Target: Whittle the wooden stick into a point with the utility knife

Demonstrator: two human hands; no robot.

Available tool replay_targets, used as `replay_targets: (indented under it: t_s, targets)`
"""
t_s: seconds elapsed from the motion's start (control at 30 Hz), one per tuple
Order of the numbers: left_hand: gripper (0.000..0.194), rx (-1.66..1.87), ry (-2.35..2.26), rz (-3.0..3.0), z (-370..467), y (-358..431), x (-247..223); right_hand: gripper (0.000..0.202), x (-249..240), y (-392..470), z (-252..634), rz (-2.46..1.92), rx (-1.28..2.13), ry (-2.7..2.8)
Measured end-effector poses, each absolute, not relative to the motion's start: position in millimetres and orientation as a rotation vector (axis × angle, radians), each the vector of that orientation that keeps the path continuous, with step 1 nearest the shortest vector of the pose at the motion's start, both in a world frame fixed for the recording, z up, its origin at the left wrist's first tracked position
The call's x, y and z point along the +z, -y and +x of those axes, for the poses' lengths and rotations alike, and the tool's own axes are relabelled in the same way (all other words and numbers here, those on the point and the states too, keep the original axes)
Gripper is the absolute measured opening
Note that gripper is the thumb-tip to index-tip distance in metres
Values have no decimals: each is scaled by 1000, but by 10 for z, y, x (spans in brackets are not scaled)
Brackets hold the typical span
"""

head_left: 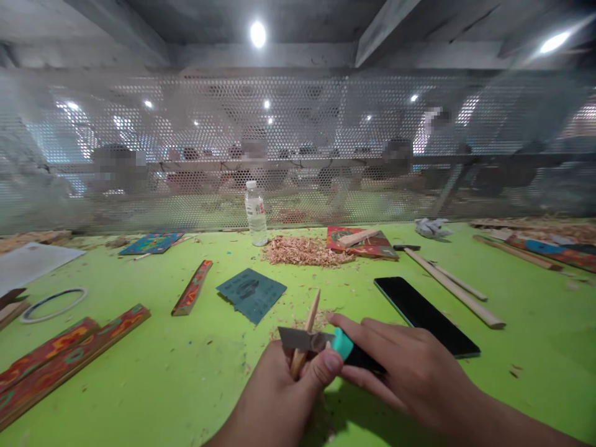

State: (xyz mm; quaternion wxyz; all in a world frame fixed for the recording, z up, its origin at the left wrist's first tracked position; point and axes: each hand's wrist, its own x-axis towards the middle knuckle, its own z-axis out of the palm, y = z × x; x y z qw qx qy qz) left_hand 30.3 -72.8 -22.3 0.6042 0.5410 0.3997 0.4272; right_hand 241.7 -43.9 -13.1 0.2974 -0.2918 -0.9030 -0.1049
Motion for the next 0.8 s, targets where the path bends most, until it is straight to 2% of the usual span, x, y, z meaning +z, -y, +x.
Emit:
replay_targets:
  t_s: [0.1,0.3,0.53,0.67,0.8]
  targets:
    - [53,955,-853,1186,303,720,-213,50,-119,407,2450,-815,-215,2315]
    - [55,981,-796,1239,292,727,-214,47,-119,310,2480,-843,128,2366]
    - [61,974,-950,1363,277,760,-219,37,-137,306,2452,-802,468,2481]
    - [63,959,-1061,1434,262,766,-298,49,-194,318,2466,-800,348,2503]
    - [62,884,-1224,1539,247,786,-336,52,-257,347,2478,-826,206,2503]
